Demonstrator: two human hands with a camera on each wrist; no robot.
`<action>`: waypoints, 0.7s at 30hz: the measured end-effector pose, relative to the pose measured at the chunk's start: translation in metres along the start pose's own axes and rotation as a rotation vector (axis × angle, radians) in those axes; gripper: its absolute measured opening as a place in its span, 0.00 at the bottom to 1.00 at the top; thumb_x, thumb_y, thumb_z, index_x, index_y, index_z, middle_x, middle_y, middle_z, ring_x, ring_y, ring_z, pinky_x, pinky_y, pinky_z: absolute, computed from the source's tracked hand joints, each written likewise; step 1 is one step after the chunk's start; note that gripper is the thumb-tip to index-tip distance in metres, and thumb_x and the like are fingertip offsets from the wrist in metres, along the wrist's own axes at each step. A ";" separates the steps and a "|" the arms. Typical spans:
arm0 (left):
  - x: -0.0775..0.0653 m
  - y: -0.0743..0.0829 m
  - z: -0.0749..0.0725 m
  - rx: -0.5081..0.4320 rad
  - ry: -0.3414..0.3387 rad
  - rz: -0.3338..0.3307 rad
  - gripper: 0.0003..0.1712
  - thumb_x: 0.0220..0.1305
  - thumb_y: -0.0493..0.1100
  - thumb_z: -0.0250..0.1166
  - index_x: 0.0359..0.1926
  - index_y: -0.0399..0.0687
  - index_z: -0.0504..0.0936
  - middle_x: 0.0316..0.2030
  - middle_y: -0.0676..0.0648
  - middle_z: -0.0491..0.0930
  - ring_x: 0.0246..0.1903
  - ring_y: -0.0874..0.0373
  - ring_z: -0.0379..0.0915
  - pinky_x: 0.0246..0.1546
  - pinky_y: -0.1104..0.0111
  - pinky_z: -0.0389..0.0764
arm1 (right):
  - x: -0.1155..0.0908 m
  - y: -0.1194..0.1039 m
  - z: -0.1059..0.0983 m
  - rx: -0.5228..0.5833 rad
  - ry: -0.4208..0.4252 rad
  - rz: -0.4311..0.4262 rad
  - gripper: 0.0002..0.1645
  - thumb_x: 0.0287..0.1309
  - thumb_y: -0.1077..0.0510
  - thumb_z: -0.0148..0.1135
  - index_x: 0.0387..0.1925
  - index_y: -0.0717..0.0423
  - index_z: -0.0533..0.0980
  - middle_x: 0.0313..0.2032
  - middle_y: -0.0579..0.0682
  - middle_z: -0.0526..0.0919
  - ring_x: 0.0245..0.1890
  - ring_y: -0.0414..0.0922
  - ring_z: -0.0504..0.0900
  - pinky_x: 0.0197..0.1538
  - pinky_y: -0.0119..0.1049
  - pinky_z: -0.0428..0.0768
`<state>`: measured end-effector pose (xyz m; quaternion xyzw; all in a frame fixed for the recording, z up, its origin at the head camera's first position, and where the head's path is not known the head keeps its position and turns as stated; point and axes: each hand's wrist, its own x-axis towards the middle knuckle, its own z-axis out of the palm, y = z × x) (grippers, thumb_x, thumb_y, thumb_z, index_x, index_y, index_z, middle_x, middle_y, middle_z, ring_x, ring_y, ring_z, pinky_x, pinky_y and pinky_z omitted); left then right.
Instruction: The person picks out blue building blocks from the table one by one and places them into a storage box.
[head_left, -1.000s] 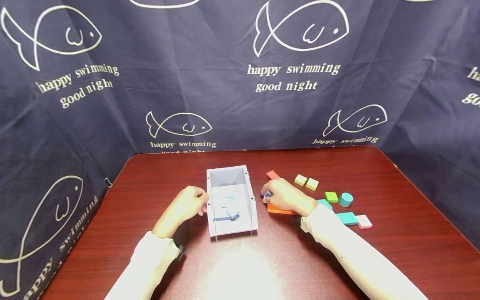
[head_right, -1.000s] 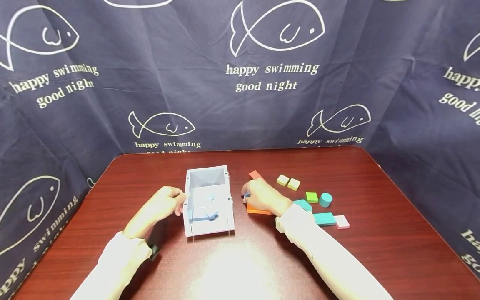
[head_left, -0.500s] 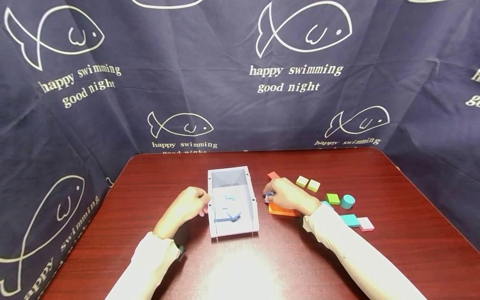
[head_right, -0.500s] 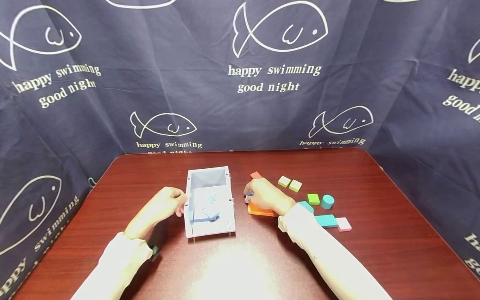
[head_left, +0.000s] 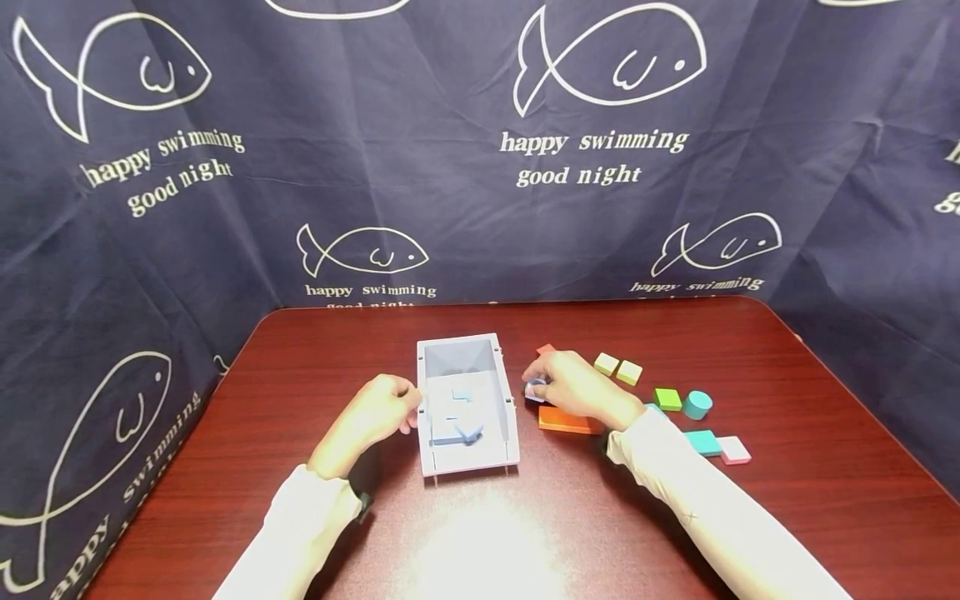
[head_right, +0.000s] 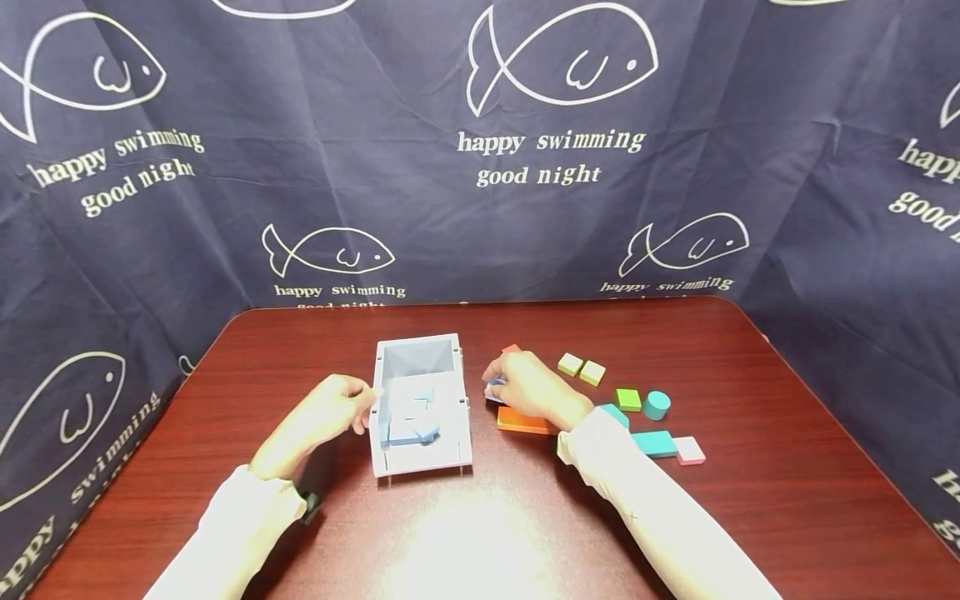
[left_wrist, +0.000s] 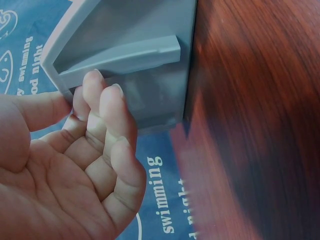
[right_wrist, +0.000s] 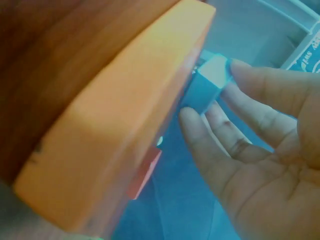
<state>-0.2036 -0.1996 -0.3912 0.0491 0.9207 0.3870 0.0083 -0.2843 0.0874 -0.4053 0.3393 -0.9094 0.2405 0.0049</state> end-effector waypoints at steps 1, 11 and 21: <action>0.000 0.000 0.000 0.002 0.000 -0.001 0.17 0.63 0.39 0.55 0.18 0.41 0.80 0.14 0.44 0.79 0.17 0.46 0.76 0.17 0.68 0.67 | 0.000 -0.001 -0.001 -0.001 0.019 -0.010 0.10 0.50 0.63 0.67 0.37 0.59 0.85 0.33 0.48 0.87 0.40 0.45 0.80 0.46 0.45 0.80; 0.000 0.000 0.000 -0.010 -0.003 0.006 0.17 0.63 0.39 0.55 0.19 0.41 0.80 0.13 0.47 0.78 0.17 0.47 0.76 0.17 0.68 0.67 | -0.001 -0.009 -0.007 0.037 0.101 0.022 0.12 0.49 0.60 0.68 0.38 0.57 0.84 0.32 0.48 0.84 0.27 0.40 0.76 0.33 0.39 0.79; 0.000 0.000 0.000 -0.006 -0.002 0.012 0.16 0.62 0.39 0.55 0.20 0.41 0.81 0.13 0.47 0.78 0.14 0.53 0.75 0.18 0.68 0.69 | -0.002 -0.014 -0.011 0.072 0.140 0.006 0.12 0.49 0.61 0.68 0.38 0.57 0.84 0.35 0.50 0.85 0.31 0.43 0.79 0.37 0.43 0.80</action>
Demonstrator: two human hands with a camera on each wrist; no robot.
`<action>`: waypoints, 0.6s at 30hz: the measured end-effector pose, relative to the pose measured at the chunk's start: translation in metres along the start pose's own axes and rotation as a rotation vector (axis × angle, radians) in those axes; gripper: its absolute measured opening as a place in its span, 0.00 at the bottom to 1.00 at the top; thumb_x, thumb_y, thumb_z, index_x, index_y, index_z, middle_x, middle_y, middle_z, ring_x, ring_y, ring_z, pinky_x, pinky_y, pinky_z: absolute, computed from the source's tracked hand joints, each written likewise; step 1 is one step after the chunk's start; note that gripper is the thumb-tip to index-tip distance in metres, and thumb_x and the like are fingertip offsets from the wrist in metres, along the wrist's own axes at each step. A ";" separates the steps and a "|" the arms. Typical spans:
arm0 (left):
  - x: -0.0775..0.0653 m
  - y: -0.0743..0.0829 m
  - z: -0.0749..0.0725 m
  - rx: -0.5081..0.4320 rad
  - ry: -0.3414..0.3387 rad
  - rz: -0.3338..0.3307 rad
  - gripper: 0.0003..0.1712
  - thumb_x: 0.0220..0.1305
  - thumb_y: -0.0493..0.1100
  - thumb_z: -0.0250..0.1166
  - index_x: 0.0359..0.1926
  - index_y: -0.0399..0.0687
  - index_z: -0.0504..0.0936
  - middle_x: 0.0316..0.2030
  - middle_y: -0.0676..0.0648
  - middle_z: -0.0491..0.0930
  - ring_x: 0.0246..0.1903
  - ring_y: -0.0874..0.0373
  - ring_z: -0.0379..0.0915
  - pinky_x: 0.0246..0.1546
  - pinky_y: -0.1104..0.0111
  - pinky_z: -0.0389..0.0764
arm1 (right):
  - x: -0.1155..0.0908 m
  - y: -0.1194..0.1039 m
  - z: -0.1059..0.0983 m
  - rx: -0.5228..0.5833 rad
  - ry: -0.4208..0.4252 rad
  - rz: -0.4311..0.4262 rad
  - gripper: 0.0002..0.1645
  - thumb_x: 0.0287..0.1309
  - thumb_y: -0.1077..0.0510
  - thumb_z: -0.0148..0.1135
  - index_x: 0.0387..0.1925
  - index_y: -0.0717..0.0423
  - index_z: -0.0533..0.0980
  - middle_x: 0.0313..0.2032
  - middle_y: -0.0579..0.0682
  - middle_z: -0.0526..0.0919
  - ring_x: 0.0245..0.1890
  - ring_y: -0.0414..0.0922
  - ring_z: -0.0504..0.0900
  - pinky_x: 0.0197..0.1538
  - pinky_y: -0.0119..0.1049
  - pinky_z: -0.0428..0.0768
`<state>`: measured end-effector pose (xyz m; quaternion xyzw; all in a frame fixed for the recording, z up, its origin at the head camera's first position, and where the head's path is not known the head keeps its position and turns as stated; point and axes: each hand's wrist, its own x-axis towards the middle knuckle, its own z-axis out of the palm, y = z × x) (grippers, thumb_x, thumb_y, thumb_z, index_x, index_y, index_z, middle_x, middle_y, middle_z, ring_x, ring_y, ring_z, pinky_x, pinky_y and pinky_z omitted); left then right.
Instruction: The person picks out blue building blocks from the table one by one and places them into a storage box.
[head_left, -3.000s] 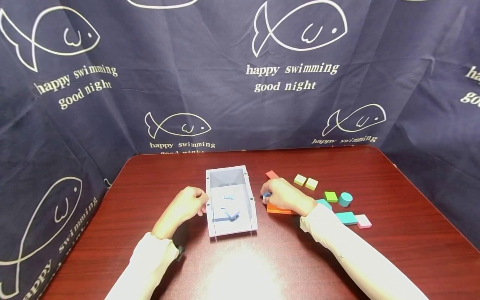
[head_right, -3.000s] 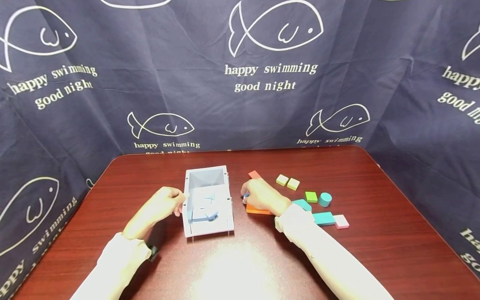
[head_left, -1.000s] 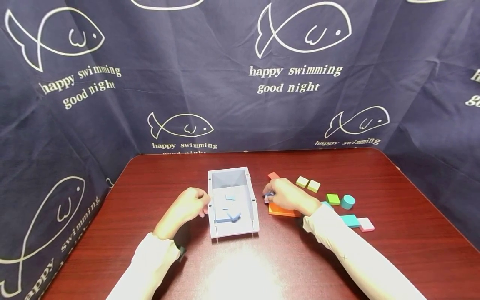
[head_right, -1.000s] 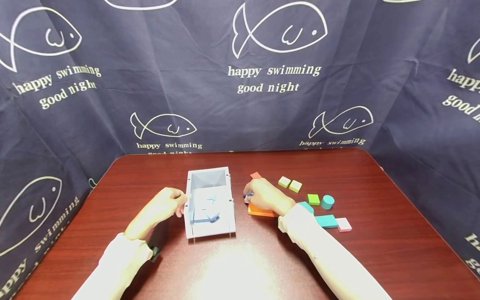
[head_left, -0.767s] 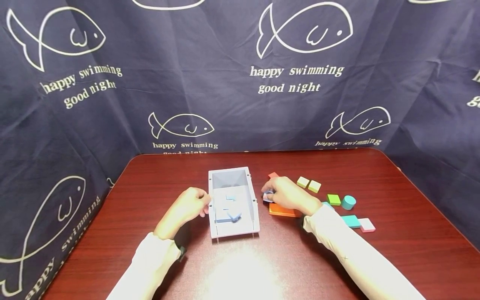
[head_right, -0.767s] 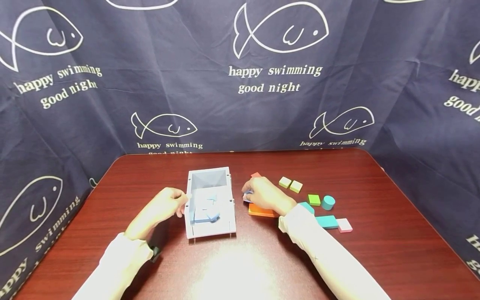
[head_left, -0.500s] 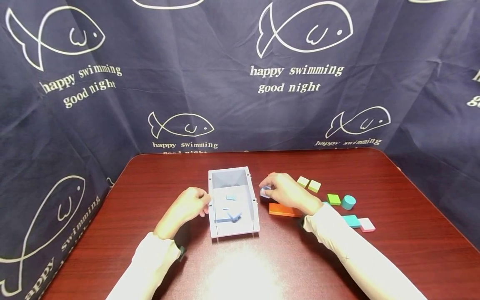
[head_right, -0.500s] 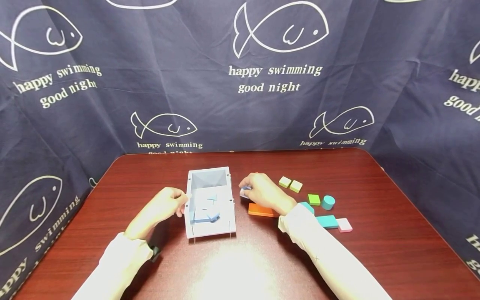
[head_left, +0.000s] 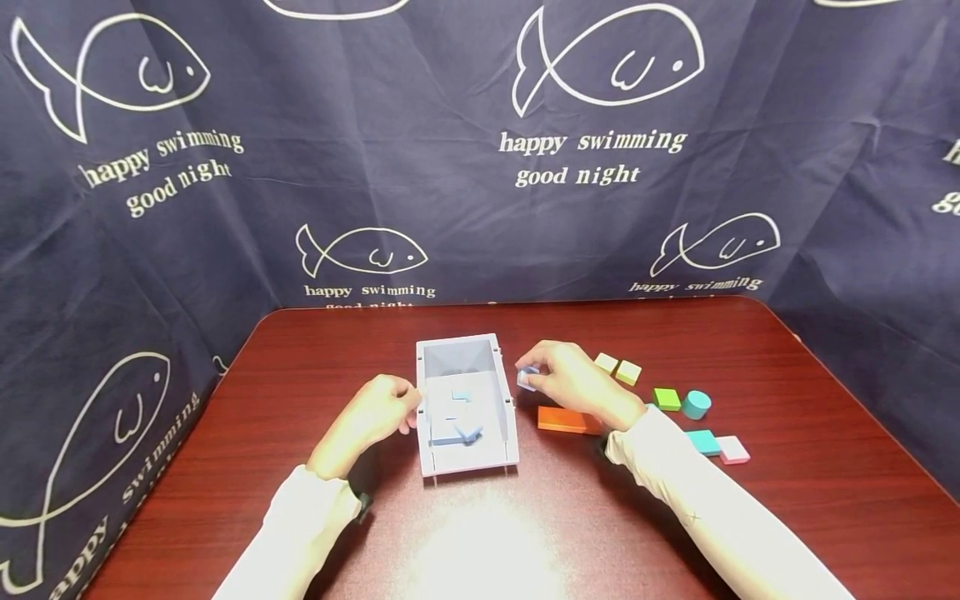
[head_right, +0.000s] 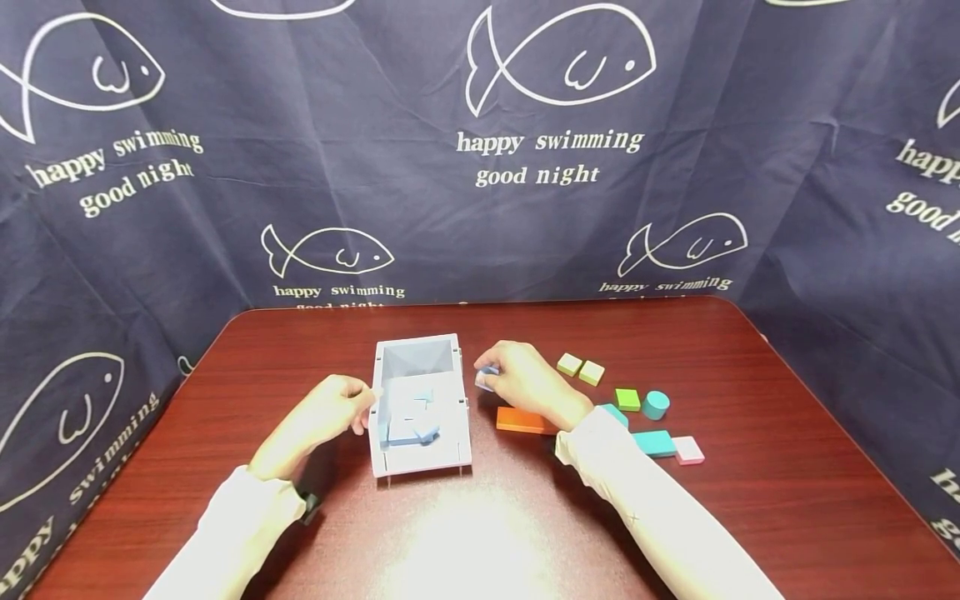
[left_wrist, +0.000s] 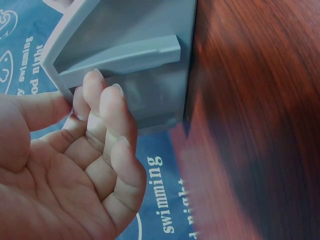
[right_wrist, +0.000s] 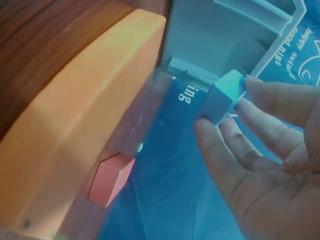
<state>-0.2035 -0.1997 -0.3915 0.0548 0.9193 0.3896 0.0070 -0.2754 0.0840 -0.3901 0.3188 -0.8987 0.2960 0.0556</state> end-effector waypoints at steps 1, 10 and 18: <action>0.000 0.000 0.000 0.000 0.000 0.001 0.16 0.62 0.39 0.55 0.20 0.41 0.80 0.13 0.47 0.78 0.13 0.54 0.74 0.18 0.68 0.69 | 0.000 0.000 0.000 0.003 0.000 0.001 0.12 0.49 0.61 0.68 0.38 0.57 0.84 0.35 0.50 0.85 0.30 0.42 0.78 0.37 0.43 0.80; 0.001 -0.001 0.001 -0.004 0.000 -0.003 0.16 0.62 0.38 0.54 0.20 0.41 0.81 0.13 0.47 0.78 0.14 0.53 0.75 0.18 0.68 0.68 | 0.000 -0.005 -0.003 0.009 0.051 -0.067 0.11 0.48 0.61 0.69 0.37 0.57 0.84 0.34 0.50 0.85 0.29 0.40 0.77 0.34 0.41 0.80; 0.001 0.000 0.000 -0.003 -0.004 -0.002 0.16 0.62 0.38 0.54 0.20 0.40 0.81 0.13 0.46 0.78 0.15 0.50 0.76 0.16 0.69 0.67 | 0.001 -0.012 -0.006 0.026 0.088 -0.076 0.11 0.48 0.60 0.69 0.37 0.54 0.84 0.35 0.48 0.84 0.30 0.39 0.76 0.34 0.39 0.80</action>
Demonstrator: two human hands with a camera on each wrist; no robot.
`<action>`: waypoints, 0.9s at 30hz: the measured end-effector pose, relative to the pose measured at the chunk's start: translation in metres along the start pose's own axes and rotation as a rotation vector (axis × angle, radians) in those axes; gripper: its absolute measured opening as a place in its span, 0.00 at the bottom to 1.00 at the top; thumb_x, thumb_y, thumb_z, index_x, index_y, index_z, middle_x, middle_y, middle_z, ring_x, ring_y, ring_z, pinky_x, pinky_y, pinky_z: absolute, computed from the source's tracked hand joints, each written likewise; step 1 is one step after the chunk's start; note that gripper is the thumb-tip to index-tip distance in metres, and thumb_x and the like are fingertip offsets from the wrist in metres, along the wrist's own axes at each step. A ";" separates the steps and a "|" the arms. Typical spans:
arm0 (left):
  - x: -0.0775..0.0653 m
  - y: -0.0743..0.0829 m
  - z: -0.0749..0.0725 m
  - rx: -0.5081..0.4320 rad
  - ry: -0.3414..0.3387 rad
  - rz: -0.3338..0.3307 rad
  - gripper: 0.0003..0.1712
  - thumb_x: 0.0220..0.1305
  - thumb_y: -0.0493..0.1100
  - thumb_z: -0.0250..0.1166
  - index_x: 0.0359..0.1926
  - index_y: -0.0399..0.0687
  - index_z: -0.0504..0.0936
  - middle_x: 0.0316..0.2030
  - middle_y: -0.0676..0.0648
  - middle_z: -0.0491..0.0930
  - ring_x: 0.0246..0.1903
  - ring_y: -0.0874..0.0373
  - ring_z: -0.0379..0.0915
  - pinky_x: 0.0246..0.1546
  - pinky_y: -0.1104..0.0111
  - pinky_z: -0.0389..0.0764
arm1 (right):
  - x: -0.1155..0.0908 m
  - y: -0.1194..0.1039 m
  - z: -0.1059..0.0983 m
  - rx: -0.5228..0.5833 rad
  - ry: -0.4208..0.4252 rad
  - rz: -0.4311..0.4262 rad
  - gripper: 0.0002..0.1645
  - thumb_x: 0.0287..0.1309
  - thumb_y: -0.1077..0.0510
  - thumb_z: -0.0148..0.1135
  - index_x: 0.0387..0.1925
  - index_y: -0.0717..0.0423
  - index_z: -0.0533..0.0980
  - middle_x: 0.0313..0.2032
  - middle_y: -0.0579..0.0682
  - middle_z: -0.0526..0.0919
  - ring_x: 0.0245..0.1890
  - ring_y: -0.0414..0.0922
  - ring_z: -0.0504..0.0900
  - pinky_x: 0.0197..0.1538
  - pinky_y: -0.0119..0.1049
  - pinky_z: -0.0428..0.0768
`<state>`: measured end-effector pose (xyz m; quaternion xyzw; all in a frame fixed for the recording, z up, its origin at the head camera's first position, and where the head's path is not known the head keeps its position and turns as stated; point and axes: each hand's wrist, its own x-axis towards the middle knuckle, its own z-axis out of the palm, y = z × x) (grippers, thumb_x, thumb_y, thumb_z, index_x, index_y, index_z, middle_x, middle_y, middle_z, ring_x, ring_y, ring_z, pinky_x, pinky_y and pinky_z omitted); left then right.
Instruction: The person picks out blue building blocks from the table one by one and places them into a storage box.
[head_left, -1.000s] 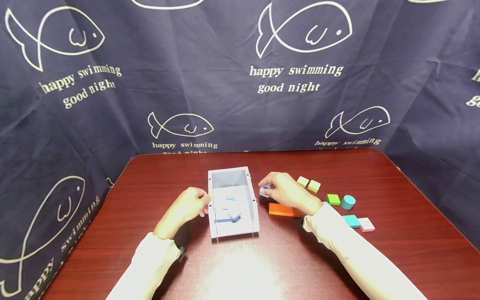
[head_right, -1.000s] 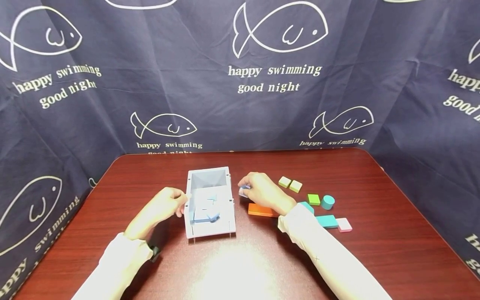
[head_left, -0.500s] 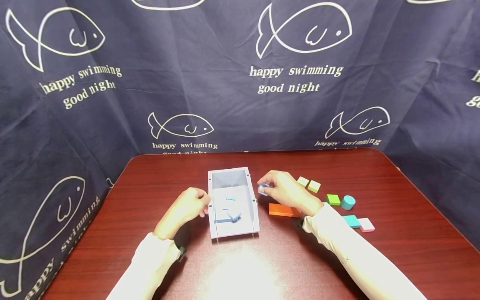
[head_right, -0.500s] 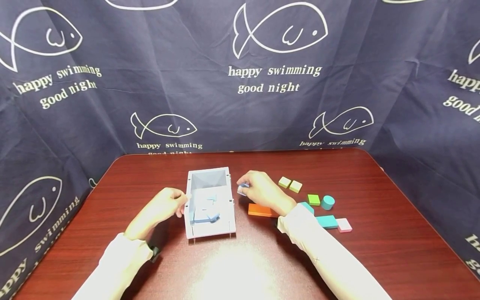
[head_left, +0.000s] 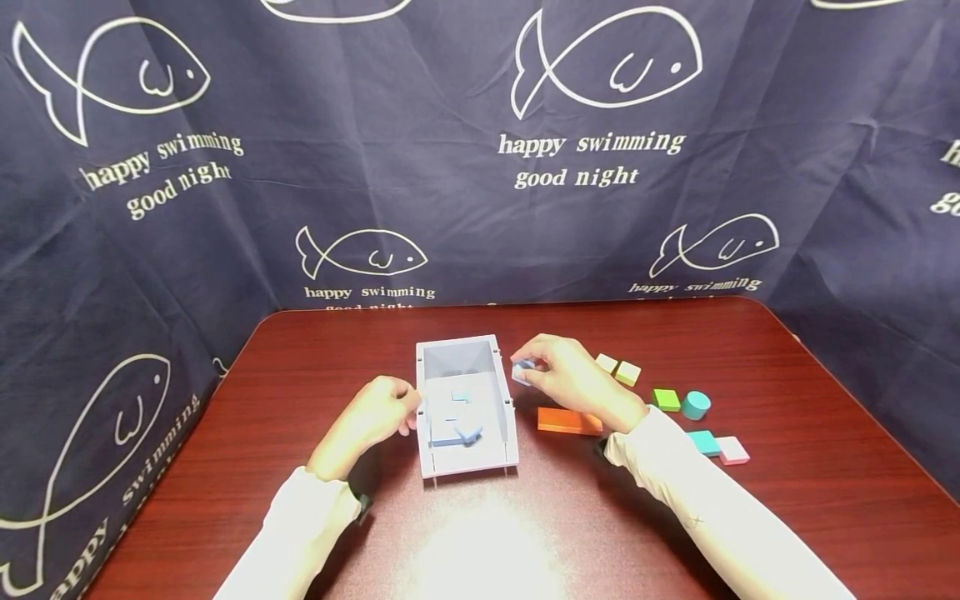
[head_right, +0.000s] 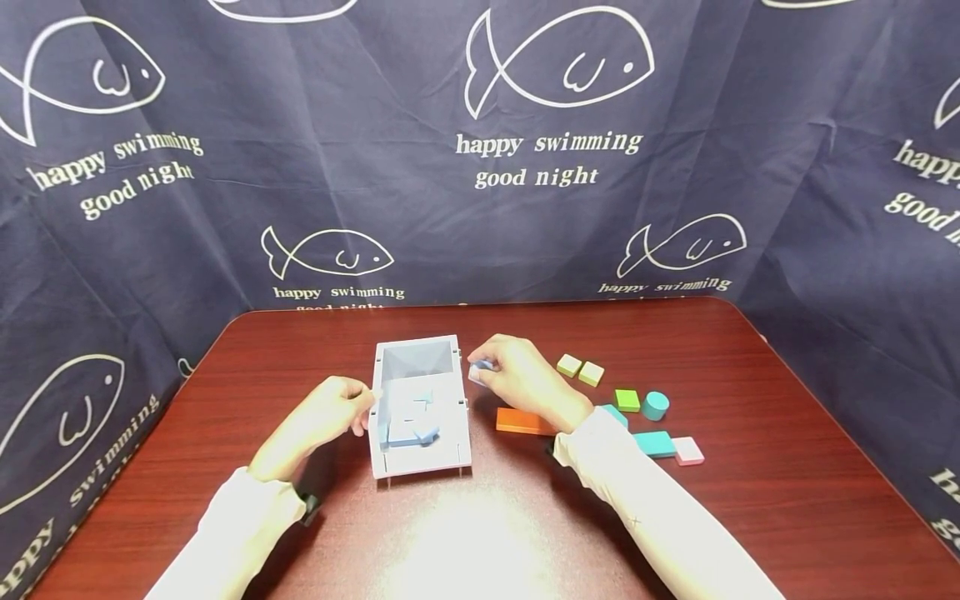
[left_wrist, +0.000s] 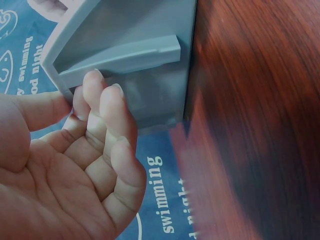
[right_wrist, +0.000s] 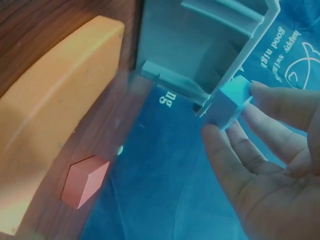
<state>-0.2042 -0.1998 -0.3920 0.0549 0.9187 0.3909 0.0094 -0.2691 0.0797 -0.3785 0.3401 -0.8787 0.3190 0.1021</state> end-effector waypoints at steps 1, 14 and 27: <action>0.000 0.000 0.000 0.001 0.001 0.001 0.16 0.62 0.38 0.54 0.20 0.40 0.81 0.13 0.46 0.78 0.15 0.50 0.76 0.16 0.69 0.67 | 0.000 -0.001 0.000 0.011 0.006 0.000 0.11 0.48 0.60 0.69 0.37 0.54 0.84 0.35 0.48 0.84 0.30 0.39 0.76 0.34 0.40 0.80; -0.002 0.001 0.000 0.002 0.005 0.016 0.17 0.62 0.39 0.55 0.18 0.41 0.80 0.12 0.47 0.78 0.16 0.49 0.77 0.19 0.68 0.69 | 0.000 -0.016 0.004 0.130 0.048 -0.041 0.11 0.50 0.63 0.67 0.38 0.58 0.83 0.37 0.48 0.83 0.33 0.37 0.79 0.39 0.44 0.83; 0.000 -0.001 0.001 0.001 0.008 0.011 0.17 0.62 0.39 0.55 0.17 0.42 0.79 0.12 0.46 0.78 0.14 0.52 0.76 0.18 0.68 0.70 | 0.001 -0.029 0.015 0.121 0.042 -0.154 0.11 0.50 0.64 0.67 0.38 0.55 0.83 0.37 0.47 0.83 0.32 0.36 0.77 0.36 0.37 0.80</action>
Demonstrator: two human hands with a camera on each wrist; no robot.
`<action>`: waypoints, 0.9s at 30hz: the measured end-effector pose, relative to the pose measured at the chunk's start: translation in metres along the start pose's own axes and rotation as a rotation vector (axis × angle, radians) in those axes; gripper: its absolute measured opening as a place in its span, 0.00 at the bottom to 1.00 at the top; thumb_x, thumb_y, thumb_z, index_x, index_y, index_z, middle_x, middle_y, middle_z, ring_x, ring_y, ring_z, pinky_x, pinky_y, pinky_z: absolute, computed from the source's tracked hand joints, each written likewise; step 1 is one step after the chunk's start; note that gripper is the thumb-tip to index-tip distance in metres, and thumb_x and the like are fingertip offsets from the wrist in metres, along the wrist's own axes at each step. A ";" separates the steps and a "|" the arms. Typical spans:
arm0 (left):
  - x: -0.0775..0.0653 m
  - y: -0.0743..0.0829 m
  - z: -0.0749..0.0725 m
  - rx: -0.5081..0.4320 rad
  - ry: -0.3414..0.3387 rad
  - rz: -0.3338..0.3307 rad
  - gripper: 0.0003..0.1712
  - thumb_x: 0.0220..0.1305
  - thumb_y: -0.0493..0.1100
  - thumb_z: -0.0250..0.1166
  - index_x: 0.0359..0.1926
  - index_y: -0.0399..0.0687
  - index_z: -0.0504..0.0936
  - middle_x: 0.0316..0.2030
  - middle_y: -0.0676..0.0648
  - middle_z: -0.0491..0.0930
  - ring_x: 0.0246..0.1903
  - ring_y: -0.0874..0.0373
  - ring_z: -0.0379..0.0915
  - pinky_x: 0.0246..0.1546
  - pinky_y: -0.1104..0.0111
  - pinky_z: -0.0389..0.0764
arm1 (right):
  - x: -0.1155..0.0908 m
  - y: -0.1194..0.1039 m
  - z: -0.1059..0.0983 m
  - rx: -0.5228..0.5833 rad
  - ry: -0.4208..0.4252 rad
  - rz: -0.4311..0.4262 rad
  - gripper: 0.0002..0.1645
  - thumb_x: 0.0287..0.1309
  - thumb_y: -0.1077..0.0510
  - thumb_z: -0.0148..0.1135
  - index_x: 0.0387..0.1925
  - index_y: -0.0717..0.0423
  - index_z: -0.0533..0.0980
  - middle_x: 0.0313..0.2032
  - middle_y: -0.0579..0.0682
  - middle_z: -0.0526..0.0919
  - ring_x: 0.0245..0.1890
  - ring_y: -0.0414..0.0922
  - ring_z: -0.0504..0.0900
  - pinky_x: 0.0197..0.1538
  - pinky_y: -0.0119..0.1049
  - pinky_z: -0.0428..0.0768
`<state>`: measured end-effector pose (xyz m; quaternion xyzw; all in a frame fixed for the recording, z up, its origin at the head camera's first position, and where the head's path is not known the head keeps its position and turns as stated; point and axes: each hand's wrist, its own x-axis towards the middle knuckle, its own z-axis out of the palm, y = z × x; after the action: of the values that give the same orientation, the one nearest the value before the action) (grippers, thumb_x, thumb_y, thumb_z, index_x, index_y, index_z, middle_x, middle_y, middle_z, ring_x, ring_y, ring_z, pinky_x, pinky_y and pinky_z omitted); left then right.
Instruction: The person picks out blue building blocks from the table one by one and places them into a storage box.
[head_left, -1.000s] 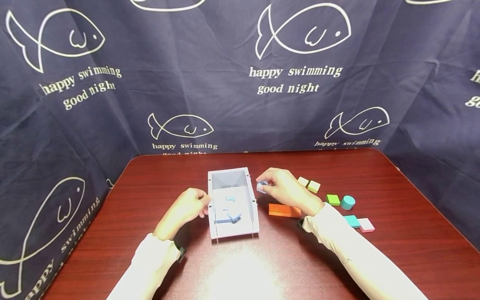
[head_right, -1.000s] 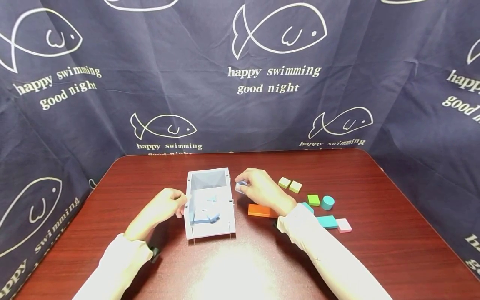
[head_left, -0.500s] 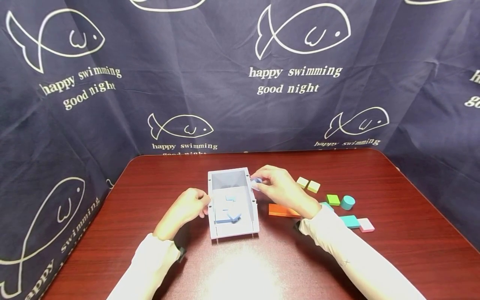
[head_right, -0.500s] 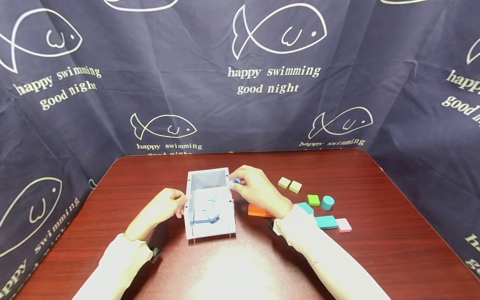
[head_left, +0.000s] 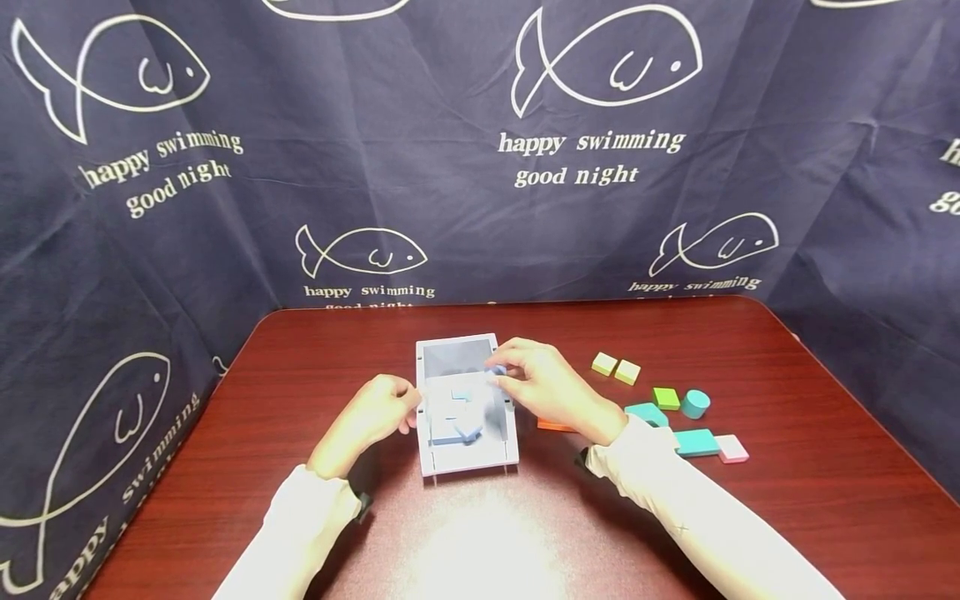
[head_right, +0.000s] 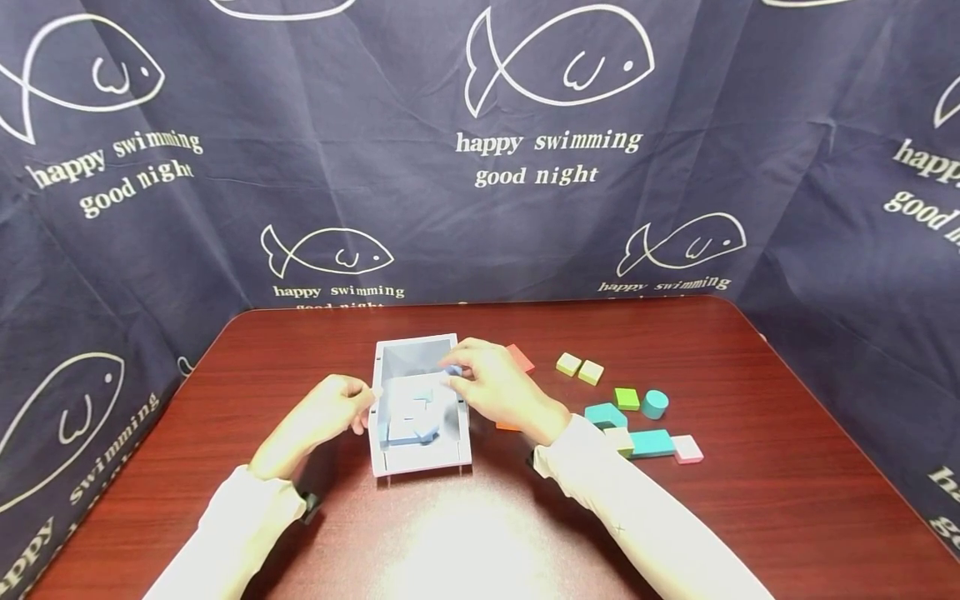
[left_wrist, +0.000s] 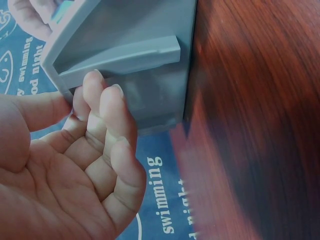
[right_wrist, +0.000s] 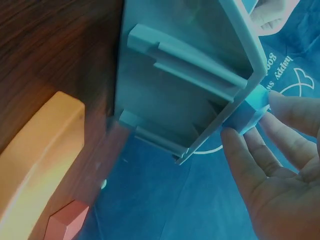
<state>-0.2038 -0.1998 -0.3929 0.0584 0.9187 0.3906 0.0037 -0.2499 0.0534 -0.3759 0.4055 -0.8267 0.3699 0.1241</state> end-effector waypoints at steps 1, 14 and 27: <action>0.000 0.000 0.000 0.001 -0.001 0.000 0.17 0.62 0.39 0.55 0.17 0.42 0.79 0.12 0.46 0.78 0.14 0.52 0.76 0.18 0.68 0.70 | 0.001 -0.001 0.001 -0.004 0.001 -0.001 0.11 0.50 0.63 0.68 0.38 0.54 0.83 0.37 0.47 0.83 0.32 0.36 0.77 0.36 0.37 0.80; 0.000 0.001 -0.001 0.009 -0.002 -0.001 0.17 0.63 0.39 0.55 0.17 0.41 0.79 0.14 0.42 0.79 0.15 0.50 0.76 0.18 0.68 0.69 | 0.006 -0.006 0.014 -0.031 -0.056 -0.055 0.10 0.50 0.64 0.66 0.38 0.56 0.84 0.37 0.47 0.83 0.33 0.37 0.77 0.36 0.37 0.80; 0.000 0.001 -0.001 0.013 0.001 -0.007 0.17 0.62 0.39 0.55 0.18 0.42 0.80 0.13 0.46 0.78 0.16 0.48 0.76 0.18 0.68 0.69 | 0.015 -0.009 0.025 -0.260 -0.109 -0.137 0.11 0.50 0.62 0.68 0.39 0.55 0.84 0.37 0.46 0.81 0.37 0.37 0.77 0.43 0.36 0.81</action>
<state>-0.2035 -0.1997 -0.3915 0.0551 0.9215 0.3845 0.0042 -0.2503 0.0235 -0.3815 0.4609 -0.8434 0.2281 0.1554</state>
